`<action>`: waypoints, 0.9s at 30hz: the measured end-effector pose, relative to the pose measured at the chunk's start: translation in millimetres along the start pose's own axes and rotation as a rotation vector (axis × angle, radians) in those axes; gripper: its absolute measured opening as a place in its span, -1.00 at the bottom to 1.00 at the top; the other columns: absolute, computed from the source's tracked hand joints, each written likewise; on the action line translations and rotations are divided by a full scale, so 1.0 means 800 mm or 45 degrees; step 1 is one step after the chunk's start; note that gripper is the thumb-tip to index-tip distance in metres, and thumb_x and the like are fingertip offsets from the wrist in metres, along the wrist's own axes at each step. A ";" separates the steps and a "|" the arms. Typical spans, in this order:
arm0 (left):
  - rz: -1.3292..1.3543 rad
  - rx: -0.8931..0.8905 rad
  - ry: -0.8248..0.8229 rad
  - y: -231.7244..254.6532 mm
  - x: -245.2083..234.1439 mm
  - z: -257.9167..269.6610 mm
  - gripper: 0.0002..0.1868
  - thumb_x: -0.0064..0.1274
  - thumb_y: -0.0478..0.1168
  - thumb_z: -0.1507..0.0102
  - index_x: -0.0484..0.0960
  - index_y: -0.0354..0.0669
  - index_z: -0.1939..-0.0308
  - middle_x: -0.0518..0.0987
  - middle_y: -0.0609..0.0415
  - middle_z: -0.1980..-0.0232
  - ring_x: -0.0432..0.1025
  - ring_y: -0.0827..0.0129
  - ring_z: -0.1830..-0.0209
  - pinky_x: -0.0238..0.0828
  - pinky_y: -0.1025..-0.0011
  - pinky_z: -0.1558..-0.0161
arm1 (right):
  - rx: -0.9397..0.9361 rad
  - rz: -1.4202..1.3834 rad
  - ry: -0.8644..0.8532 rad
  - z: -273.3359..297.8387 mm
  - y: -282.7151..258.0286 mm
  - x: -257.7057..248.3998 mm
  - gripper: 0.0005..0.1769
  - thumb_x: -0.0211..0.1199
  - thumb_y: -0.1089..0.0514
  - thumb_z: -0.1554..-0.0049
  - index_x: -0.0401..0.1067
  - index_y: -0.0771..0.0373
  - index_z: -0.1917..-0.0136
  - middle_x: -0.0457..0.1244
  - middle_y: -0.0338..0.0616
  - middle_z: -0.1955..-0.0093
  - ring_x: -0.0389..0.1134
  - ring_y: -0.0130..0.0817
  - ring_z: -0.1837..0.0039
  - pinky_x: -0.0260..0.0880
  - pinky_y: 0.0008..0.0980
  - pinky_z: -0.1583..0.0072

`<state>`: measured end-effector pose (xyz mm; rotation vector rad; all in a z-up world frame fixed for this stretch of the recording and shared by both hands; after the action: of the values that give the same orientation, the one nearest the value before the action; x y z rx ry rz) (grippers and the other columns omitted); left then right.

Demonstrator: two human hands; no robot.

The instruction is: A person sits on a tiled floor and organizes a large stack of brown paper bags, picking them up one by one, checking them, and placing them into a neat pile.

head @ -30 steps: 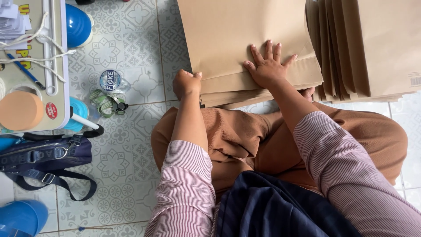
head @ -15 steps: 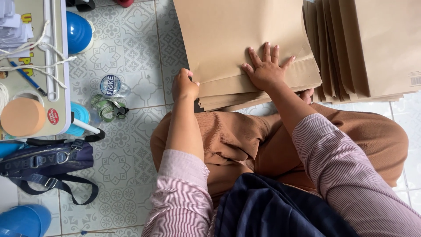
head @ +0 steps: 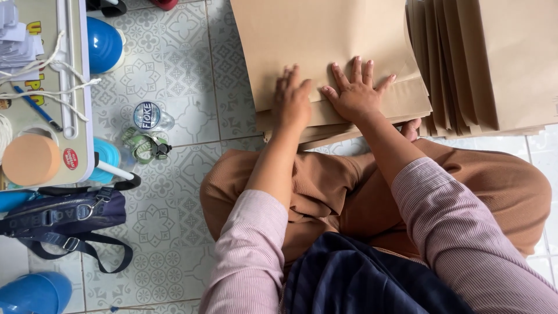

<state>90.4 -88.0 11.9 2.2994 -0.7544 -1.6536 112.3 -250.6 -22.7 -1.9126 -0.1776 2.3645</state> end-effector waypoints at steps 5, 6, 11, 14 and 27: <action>-0.103 -0.030 -0.399 -0.010 0.074 0.000 -0.52 -0.21 0.00 -0.37 0.39 0.05 -0.36 0.09 0.03 -0.61 -0.09 0.10 -0.63 -0.18 0.03 -0.54 | 0.015 -0.006 -0.010 -0.002 0.001 0.003 -0.09 -0.42 -0.63 -0.19 -0.07 -0.27 -0.67 -0.34 0.09 -0.75 -0.46 0.16 -0.71 -0.67 0.81 -0.33; -0.181 -0.103 -0.639 -0.020 0.092 0.008 -0.35 -0.42 0.18 -0.42 0.14 0.15 -0.58 -0.12 0.14 -0.69 -0.26 0.20 -0.69 -0.40 0.04 -0.58 | 0.011 -0.017 -0.005 -0.002 0.002 0.005 -0.09 -0.41 -0.62 -0.20 -0.05 -0.26 -0.67 -0.34 0.09 -0.75 -0.46 0.13 -0.72 -0.69 0.79 -0.34; -0.241 -0.215 -0.868 -0.008 0.066 0.009 -0.33 -0.53 0.22 -0.45 -0.07 0.30 -0.64 -0.30 0.23 -0.72 -0.43 0.19 -0.71 -0.66 -0.21 -0.54 | 0.065 -0.008 -0.108 -0.003 0.009 0.008 -0.27 -0.40 -0.47 -0.31 -0.17 -0.36 -0.69 -0.39 -0.05 -0.77 -0.52 -0.04 -0.74 -0.74 0.67 -0.42; -0.267 -0.270 -0.998 -0.006 0.060 0.014 -0.37 -0.57 0.21 -0.48 -0.14 0.41 -0.65 -0.36 0.22 -0.73 -0.49 0.09 -0.71 -0.72 -0.40 -0.48 | 0.109 0.031 -0.190 -0.005 0.038 0.012 -0.33 -0.45 -0.42 -0.37 -0.26 -0.47 -0.70 -0.42 -0.17 -0.79 -0.53 -0.12 -0.76 -0.75 0.54 -0.51; -0.230 -0.357 -0.948 -0.004 0.047 0.007 -0.35 -0.59 0.22 -0.40 -0.07 0.46 -0.61 -0.32 0.44 -0.70 -0.48 0.15 -0.70 -0.77 -0.47 -0.44 | 0.316 -0.061 -0.162 0.000 0.193 -0.035 -0.29 -0.49 -0.31 -0.34 -0.28 -0.23 -0.70 -0.37 -0.03 -0.77 -0.47 -0.04 -0.74 -0.69 0.70 -0.42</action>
<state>95.2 -104.0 -22.2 1.5774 -0.3874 -2.5458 117.7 -407.7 -18.7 -1.6308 0.0582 2.3508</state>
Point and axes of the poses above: each hand's wrist, its own z-axis away from the middle knuckle, its own x-axis out of the palm, y = z × x, the point moved 8 cm from there along -z, towards the middle knuckle
